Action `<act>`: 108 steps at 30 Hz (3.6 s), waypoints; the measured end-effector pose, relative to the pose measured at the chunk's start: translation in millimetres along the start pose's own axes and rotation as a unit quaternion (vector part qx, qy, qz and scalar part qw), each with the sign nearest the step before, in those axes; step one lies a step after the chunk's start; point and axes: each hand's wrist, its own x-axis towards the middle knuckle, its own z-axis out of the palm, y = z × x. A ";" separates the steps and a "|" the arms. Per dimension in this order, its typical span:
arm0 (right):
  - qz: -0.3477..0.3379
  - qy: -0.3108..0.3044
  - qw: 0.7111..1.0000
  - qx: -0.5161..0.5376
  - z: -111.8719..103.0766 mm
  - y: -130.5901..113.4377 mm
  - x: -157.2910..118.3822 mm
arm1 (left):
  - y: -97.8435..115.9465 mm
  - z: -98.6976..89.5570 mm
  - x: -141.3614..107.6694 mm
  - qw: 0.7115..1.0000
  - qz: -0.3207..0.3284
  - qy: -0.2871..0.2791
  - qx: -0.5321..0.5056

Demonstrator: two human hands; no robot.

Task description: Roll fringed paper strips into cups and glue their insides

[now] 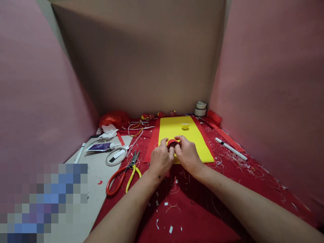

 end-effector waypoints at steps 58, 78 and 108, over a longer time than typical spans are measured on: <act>-0.055 -0.017 0.998 0.034 3.2 -3.6 -5.7 | 2.0 0.4 -2.8 0.998 0.035 -0.018 0.052; -0.116 0.019 0.993 0.006 10.6 2.5 -5.6 | -3.5 7.0 -2.9 0.993 0.082 0.023 0.085; -0.103 -0.003 0.994 0.022 6.2 0.8 -4.4 | 1.4 1.6 -4.1 0.984 0.080 -0.030 0.156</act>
